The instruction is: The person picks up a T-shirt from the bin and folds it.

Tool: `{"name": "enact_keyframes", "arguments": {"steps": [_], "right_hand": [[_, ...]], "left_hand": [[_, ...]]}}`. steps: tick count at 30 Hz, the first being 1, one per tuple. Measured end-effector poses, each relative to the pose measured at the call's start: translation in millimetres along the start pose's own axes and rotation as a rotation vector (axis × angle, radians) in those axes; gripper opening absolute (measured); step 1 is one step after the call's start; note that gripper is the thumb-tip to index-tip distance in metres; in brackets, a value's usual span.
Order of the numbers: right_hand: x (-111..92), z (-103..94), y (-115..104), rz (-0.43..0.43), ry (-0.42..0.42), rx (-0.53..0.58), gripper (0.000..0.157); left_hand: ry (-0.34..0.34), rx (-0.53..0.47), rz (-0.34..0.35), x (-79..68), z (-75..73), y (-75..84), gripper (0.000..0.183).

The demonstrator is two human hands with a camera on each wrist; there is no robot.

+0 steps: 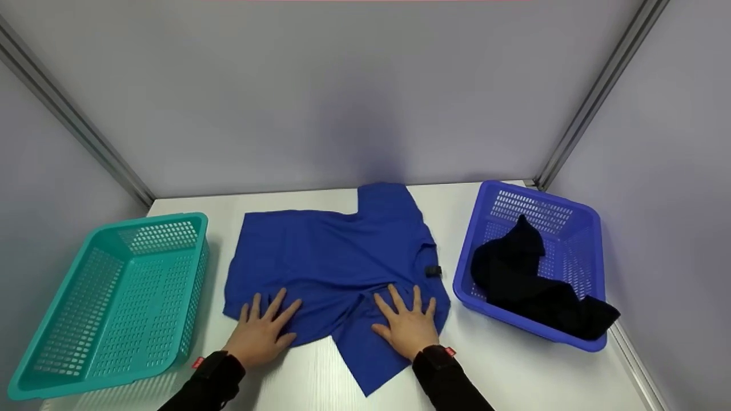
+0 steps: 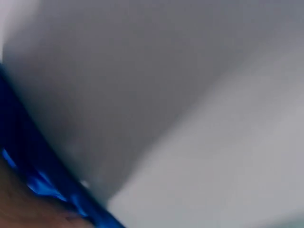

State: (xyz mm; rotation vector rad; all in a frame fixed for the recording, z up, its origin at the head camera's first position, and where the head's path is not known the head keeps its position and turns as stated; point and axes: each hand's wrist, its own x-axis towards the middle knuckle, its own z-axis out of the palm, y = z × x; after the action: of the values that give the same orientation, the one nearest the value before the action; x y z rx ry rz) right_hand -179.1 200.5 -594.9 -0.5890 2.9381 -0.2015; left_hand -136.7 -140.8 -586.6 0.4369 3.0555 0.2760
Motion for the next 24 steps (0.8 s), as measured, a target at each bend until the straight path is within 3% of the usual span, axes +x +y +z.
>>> {"name": "enact_keyframes", "arguments": {"steps": [3,6,8,12,15,19,22,24], "right_hand": [[-2,-0.4,-3,0.131,0.051,-0.07,0.066],[-2,0.5,-5,0.196,0.087,-0.097,0.066],[-2,-0.4,-3,0.184,0.073,-0.058,0.067],[0,-6.0,14,0.067,-0.007,0.048,0.063],[-3,-10.8,31,-0.014,-0.008,0.032,0.058],[-12,-12.3,38,-0.054,0.151,-0.066,0.057],[-26,-9.9,29,-0.111,0.324,-0.117,0.052],[-40,-6.7,19,-0.184,0.39,-0.139,0.038]], "left_hand": [[-0.036,-0.038,0.126,5.4,3.8,11.0,0.063],[-0.031,-0.008,0.166,9.6,6.3,16.3,0.058],[0.016,0.043,0.146,11.1,6.9,14.9,0.052],[0.185,0.169,0.081,11.5,7.3,0.9,0.032],[0.299,0.256,0.068,9.6,5.2,-13.0,0.015],[0.323,0.319,0.074,2.6,-1.6,-28.7,0.016],[0.28,0.327,0.089,-5.1,-10.0,-34.0,0.025],[0.246,0.315,0.093,-10.0,-17.0,-33.7,0.03]]}}
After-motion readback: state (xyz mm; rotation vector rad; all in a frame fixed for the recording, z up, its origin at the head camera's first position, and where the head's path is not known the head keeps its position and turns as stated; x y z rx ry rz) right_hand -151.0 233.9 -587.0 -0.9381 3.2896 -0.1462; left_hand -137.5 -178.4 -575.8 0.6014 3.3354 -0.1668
